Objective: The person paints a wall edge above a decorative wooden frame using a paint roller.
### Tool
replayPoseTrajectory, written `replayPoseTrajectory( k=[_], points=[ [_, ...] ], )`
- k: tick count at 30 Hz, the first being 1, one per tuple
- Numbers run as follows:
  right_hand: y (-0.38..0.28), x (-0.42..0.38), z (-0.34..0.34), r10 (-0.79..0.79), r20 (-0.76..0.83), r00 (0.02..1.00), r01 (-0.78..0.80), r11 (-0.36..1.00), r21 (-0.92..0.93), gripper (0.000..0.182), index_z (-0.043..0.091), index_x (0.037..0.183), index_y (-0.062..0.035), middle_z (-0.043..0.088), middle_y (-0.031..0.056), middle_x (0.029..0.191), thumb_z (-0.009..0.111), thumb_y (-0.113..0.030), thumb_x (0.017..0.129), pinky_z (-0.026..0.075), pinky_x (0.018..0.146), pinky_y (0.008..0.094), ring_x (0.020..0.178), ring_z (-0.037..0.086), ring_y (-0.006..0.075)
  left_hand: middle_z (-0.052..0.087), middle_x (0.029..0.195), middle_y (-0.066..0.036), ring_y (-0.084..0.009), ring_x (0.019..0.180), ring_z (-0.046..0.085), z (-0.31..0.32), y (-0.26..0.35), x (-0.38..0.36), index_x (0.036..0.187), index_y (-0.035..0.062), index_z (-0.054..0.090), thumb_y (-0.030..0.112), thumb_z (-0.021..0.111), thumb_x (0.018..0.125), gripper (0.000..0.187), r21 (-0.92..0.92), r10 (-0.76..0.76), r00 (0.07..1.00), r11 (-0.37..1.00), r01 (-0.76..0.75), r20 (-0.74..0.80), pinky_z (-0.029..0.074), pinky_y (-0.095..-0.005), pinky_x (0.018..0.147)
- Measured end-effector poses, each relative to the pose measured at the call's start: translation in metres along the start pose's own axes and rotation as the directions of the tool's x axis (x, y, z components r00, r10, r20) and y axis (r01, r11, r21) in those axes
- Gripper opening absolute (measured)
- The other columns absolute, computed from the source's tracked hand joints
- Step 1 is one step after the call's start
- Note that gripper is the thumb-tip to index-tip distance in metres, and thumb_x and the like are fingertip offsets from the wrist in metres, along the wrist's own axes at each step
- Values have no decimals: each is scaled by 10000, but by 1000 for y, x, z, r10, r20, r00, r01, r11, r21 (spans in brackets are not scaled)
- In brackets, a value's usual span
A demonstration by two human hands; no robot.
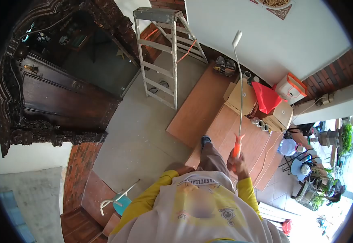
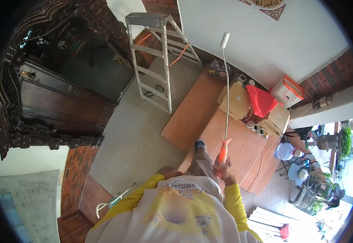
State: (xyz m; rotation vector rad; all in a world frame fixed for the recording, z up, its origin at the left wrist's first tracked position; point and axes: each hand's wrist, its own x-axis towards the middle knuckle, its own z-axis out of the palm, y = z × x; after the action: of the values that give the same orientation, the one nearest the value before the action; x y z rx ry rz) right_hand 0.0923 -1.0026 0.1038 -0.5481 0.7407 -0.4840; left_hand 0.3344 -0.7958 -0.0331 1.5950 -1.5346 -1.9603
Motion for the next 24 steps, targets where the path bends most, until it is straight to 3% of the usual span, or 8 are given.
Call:
replayPoseTrajectory(
  k=[4, 7, 9, 13, 16, 19, 21, 24],
  points=[
    [-87, 70, 19, -29, 49, 998, 33, 996, -79, 204, 474, 835, -81, 436, 19, 564, 573, 32, 697, 358, 300, 290, 336, 401, 133, 664, 1106, -153, -247, 972, 628, -55, 45, 11, 1193, 19, 605, 210, 533, 893, 363, -105, 73, 890, 985, -134, -450, 478, -353, 883],
    [-146, 119, 48, -81, 93, 992, 96, 982, -165, 203, 456, 802, -72, 434, 24, 561, 552, 64, 687, 367, 302, 292, 331, 407, 137, 659, 1118, -167, -255, 964, 647, -108, 62, 10, 1206, 21, 589, 147, 576, 834, 393, -109, -24, 700, 991, -77, -714, 517, -370, 824],
    [-177, 145, 67, -73, 149, 986, 95, 985, -144, 207, 454, 818, -63, 435, 26, 563, 551, 66, 689, 387, 318, 293, 339, 417, 140, 661, 1100, -153, -244, 938, 647, -140, 83, 3, 1211, 44, 592, 195, 593, 865, 378, -192, -100, 544, 975, -115, -833, 514, -359, 807],
    [-216, 190, 107, -35, 288, 957, 47, 998, -35, 216, 456, 843, -53, 443, 25, 568, 565, 55, 691, 399, 329, 293, 346, 429, 146, 632, 1167, -151, -239, 992, 627, -220, 98, 9, 1218, 56, 592, 267, 632, 880, 401, -173, -127, 344, 979, -107, -930, 512, -347, 804],
    [-232, 230, 126, -58, 303, 951, 90, 992, -93, 209, 462, 831, -53, 455, 27, 577, 586, 37, 688, 398, 329, 288, 347, 431, 144, 561, 1289, -181, -289, 1132, 569, -300, 113, 20, 1245, 43, 566, 317, 646, 878, 464, -159, -89, 284, 959, -234, -955, 476, -374, 916],
    [-248, 278, 152, -106, 262, 959, 182, 940, -288, 184, 467, 795, -51, 482, 39, 571, 592, 19, 680, 404, 337, 286, 360, 458, 147, 443, 1411, -197, -307, 1292, 446, -421, 115, 42, 1299, 42, 519, 330, 618, 913, 491, 118, 158, 183, 970, -213, -970, 403, -373, 1021],
    [-262, 309, 180, -120, 215, 969, 201, 889, -412, 172, 471, 776, -47, 499, 46, 563, 595, 12, 672, 408, 344, 283, 371, 480, 150, 481, 1365, -220, -392, 1309, 402, -521, 143, 42, 1275, 19, 523, 343, 596, 912, 492, 379, 391, 90, 917, -128, -916, 281, -434, 1114],
    [-284, 367, 240, -168, 186, 968, 243, 804, -543, 163, 474, 760, -42, 511, 42, 549, 598, 1, 664, 409, 367, 272, 404, 512, 142, 492, 1348, -213, -375, 1300, 401, -696, 171, 48, 1248, 44, 548, 314, 548, 926, 420, 659, 658, 46, 748, 74, -752, 311, -476, 1079]
  ],
)
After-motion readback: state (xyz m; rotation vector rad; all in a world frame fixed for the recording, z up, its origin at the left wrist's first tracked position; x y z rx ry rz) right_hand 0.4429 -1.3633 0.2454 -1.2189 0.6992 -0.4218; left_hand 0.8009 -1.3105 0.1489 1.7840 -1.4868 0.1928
